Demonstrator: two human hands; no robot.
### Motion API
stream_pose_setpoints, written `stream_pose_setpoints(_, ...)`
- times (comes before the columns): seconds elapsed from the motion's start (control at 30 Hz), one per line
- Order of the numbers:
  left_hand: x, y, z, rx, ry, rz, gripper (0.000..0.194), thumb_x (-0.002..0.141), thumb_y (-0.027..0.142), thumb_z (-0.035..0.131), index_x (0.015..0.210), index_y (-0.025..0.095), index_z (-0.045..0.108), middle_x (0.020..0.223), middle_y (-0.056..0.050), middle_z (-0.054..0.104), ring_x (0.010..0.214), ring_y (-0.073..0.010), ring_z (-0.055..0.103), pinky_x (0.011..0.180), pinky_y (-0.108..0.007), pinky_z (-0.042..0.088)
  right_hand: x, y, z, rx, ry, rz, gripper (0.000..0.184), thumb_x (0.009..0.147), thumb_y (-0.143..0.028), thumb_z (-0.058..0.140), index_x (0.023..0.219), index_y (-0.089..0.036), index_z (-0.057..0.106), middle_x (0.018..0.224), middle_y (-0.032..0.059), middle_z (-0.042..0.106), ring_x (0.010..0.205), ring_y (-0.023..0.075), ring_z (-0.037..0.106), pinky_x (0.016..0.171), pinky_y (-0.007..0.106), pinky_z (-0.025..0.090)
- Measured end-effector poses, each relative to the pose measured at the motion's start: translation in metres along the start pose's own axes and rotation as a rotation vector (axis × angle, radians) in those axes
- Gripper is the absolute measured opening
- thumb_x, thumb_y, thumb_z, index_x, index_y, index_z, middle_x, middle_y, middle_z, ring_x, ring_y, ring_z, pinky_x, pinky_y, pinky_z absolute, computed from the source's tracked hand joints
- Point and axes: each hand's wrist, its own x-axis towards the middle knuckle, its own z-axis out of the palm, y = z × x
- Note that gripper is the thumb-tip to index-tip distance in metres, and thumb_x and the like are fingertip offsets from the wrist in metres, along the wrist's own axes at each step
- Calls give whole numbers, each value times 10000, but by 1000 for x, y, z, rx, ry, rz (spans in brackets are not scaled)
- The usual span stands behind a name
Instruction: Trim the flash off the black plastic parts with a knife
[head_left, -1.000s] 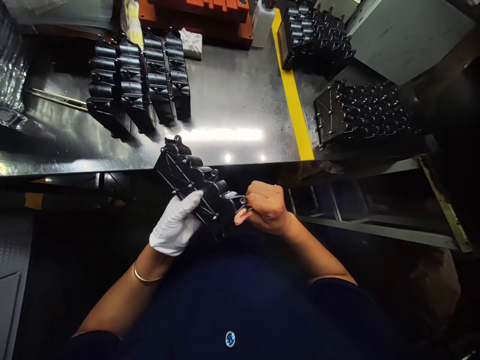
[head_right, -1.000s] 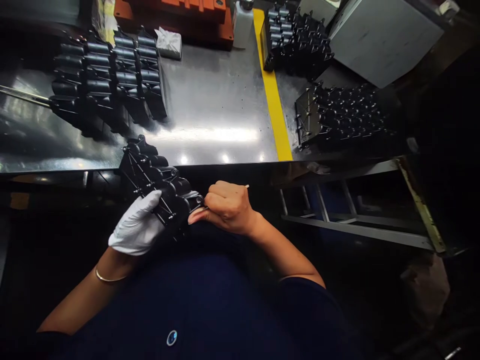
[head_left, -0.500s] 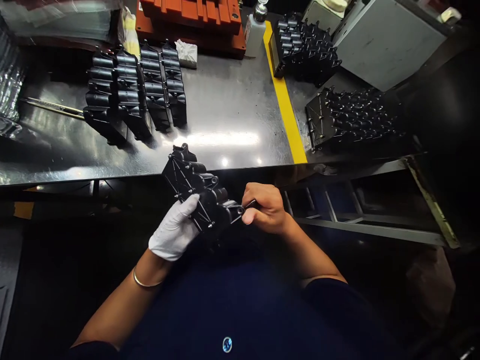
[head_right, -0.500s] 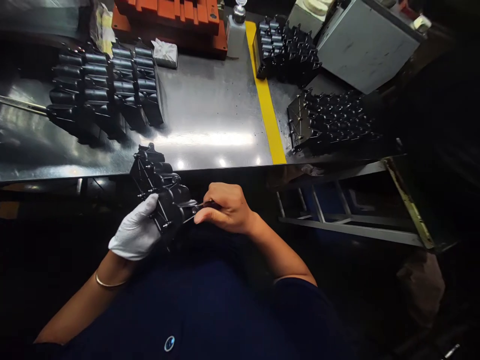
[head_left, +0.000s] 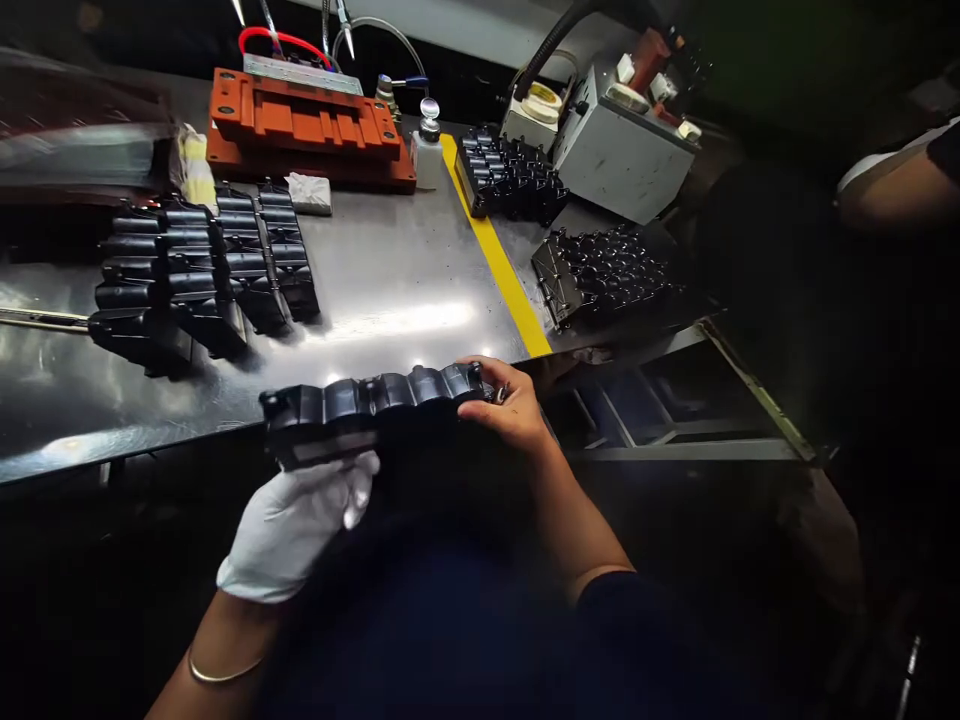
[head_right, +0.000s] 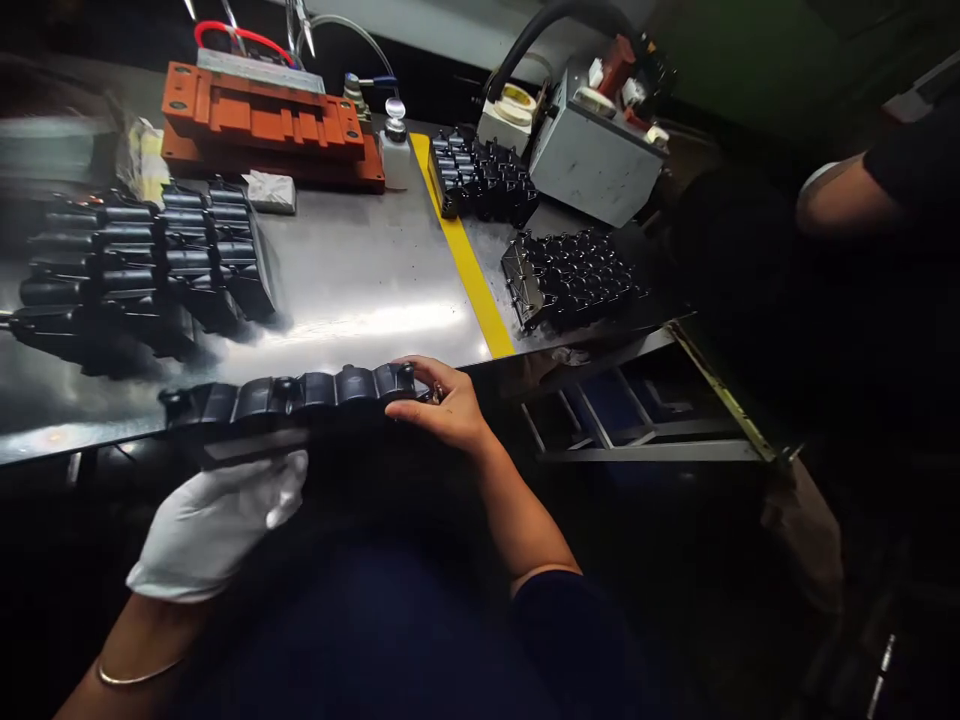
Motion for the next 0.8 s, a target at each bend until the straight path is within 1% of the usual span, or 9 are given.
stream_pose_setpoints(0.1, -1, -1, 8, 40, 78, 121, 303, 646, 120, 823, 922, 231, 769, 1026, -19, 750, 911, -183, 670, 759, -244, 586, -7, 5, 15, 63, 59, 50, 541, 647, -567, 813, 1004, -171, 722, 906, 49, 725, 861, 190, 669, 748, 291, 541)
stream_pose_setpoints(0.17, -1, -5, 14, 41, 108, 113, 204, 682, 205, 832, 873, 244, 772, 1005, -31, 760, 995, -223, 677, 867, -307, 585, -12, 7, 29, 83, -30, 76, 553, 662, -563, 808, 1050, -179, 718, 901, 45, 723, 843, 184, 663, 724, 286, 539)
stream_pose_setpoints(0.27, -1, -12, 19, -22, 200, 97, 136, 655, 340, 862, 735, 277, 772, 881, -22, 774, 893, -241, 711, 811, -308, 598, -17, 4, 42, 100, -219, 55, 553, 705, -607, 757, 1051, -178, 723, 899, 51, 710, 813, 170, 647, 711, 286, 531)
stream_pose_setpoints(0.37, -5, -15, 16, -45, 188, 83, 181, 597, 388, 894, 673, 270, 780, 793, -27, 774, 805, -251, 722, 753, -313, 608, -14, 0, 43, 108, -234, 31, 394, 815, -548, 683, 851, -159, 726, 806, 43, 678, 740, 139, 619, 669, 267, 501)
stream_pose_setpoints(0.47, -7, -14, 11, -102, 115, 44, 157, 633, 361, 880, 719, 260, 796, 821, -25, 784, 820, -230, 730, 730, -277, 611, -7, -1, 41, 103, -227, -6, 330, 845, -447, 686, 703, -148, 671, 695, 16, 632, 651, 105, 571, 605, 236, 455)
stream_pose_setpoints(0.57, -6, -14, 9, -233, 67, -26, 248, 659, 300, 871, 892, 255, 799, 989, -15, 787, 900, -196, 731, 721, -228, 609, -5, -1, 42, 139, -285, -50, 354, 845, -456, 680, 678, -146, 640, 661, 4, 617, 592, 87, 538, 557, 223, 431)
stream_pose_setpoints(0.67, -4, -16, 12, -332, 121, -42, 296, 662, 256, 867, 945, 243, 781, 1071, -20, 774, 963, -191, 724, 781, -233, 611, -9, -3, 45, -4, -203, -154, 295, 874, -394, 655, 699, -158, 643, 670, 11, 636, 592, 96, 549, 559, 235, 442)
stream_pose_setpoints(0.77, -5, -15, 12, -319, 222, 48, 173, 722, 226, 824, 886, 222, 771, 1046, -18, 778, 1044, -192, 703, 853, -226, 590, -13, 0, 39, -324, -40, -370, 183, 902, -282, 612, 761, -179, 668, 719, 31, 682, 668, 126, 607, 633, 259, 480)
stream_pose_setpoints(0.8, -6, -14, 11, -298, 231, 73, 170, 736, 220, 814, 900, 220, 768, 1051, -19, 776, 1086, -199, 689, 894, -234, 577, -13, 2, 35, -435, -18, -392, 158, 903, -281, 611, 795, -185, 674, 731, 32, 691, 671, 130, 616, 635, 257, 479)
